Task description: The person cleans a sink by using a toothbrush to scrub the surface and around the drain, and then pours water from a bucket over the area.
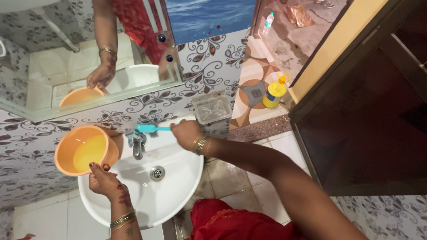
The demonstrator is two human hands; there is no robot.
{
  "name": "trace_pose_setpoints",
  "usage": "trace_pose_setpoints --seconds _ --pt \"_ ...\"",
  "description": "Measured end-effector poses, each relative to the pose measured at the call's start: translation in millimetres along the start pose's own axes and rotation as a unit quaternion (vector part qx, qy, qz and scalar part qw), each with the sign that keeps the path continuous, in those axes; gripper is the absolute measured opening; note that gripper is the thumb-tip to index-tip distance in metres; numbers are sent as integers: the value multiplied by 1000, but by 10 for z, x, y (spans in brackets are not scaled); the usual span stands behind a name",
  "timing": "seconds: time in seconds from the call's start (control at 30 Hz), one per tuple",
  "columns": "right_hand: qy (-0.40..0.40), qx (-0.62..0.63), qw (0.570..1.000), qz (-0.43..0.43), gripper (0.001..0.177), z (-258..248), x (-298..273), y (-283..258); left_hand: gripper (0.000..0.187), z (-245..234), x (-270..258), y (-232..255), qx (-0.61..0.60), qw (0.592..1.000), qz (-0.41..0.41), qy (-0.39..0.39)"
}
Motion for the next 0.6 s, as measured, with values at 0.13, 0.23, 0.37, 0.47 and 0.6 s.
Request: trace_pose_setpoints --seconds 0.13,0.23,0.37,0.47,0.6 --pt "8 22 1000 1 22 -7 128 -187 37 64 -6 34 25 1000 1 -1" --pt "3 56 998 12 19 -18 -44 -3 34 32 -39 52 24 1000 4 -6" --pt "65 89 994 18 14 -258 -444 384 36 46 -63 41 2 1000 6 -20" --pt "70 79 994 25 12 -321 -537 567 34 57 -60 3 -18 999 8 -28" --pt "102 42 994 12 12 -240 -490 415 32 3 -29 -93 -14 1000 -3 -8"
Point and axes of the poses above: each hand's wrist, its own x-axis towards the middle knuckle, its own z-axis out of the palm, y = z × x, the point moved 10 cm from there along x, towards the middle knuckle, and after that the axes turned 1 degree about -z, right-handed, at the moved point
